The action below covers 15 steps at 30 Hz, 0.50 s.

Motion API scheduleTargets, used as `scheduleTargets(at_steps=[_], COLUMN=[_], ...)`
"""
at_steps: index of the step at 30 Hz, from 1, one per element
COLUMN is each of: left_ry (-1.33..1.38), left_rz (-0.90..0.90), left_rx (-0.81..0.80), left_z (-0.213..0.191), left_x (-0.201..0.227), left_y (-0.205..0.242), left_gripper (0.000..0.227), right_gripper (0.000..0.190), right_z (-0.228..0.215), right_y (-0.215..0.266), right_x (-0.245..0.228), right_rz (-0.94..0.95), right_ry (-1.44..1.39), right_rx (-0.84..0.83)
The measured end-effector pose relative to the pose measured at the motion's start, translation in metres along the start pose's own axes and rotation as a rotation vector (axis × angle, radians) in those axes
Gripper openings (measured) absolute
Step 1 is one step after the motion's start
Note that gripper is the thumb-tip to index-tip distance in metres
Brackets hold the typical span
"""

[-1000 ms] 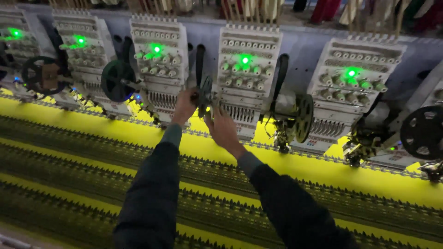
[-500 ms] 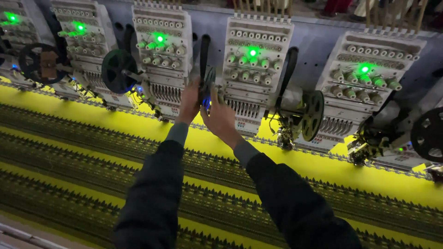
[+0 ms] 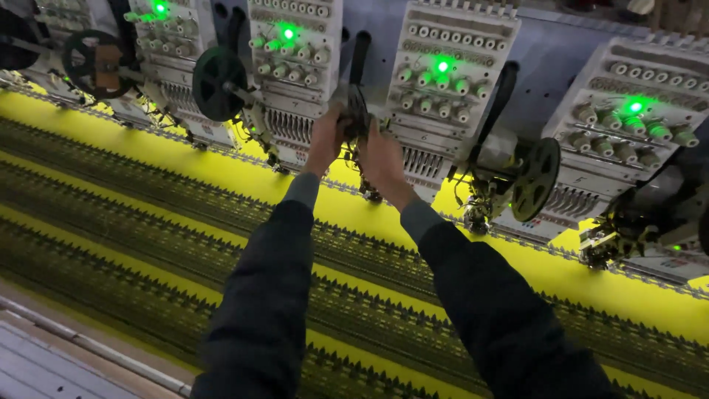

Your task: Operating an industrial multi-head embroidery machine by adjusting reels and smoothing fabric.

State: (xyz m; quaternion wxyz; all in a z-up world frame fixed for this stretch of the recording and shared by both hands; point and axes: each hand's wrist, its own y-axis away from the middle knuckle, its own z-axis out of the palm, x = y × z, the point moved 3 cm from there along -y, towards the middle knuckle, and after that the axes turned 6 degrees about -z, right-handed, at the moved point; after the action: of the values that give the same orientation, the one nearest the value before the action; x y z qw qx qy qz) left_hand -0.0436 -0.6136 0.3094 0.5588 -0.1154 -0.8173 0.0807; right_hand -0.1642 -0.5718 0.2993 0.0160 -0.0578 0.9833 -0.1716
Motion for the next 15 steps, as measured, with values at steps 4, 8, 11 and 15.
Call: scheduleTargets(at_steps=[4, 8, 11, 15], left_ry=[-0.106, 0.114, 0.466, 0.195], left_rz=[0.096, -0.023, -0.133, -0.247], left_rx=[0.081, 0.114, 0.0, -0.067], left_z=[0.023, -0.002, -0.024, -0.023], left_x=[-0.06, -0.033, 0.006, -0.03], left_y=[-0.045, -0.004, 0.027, 0.012], left_gripper=[0.019, 0.028, 0.056, 0.076], right_gripper=[0.059, 0.061, 0.066, 0.06], right_z=[-0.015, -0.007, 0.021, 0.032], right_y=[0.008, 0.001, -0.006, 0.002], right_x=[-0.012, -0.025, -0.039, -0.065], right_rz=[0.002, -0.06, -0.126, -0.203], right_ry=[-0.196, -0.121, -0.026, -0.076], right_rx=[0.055, -0.007, 0.061, 0.199])
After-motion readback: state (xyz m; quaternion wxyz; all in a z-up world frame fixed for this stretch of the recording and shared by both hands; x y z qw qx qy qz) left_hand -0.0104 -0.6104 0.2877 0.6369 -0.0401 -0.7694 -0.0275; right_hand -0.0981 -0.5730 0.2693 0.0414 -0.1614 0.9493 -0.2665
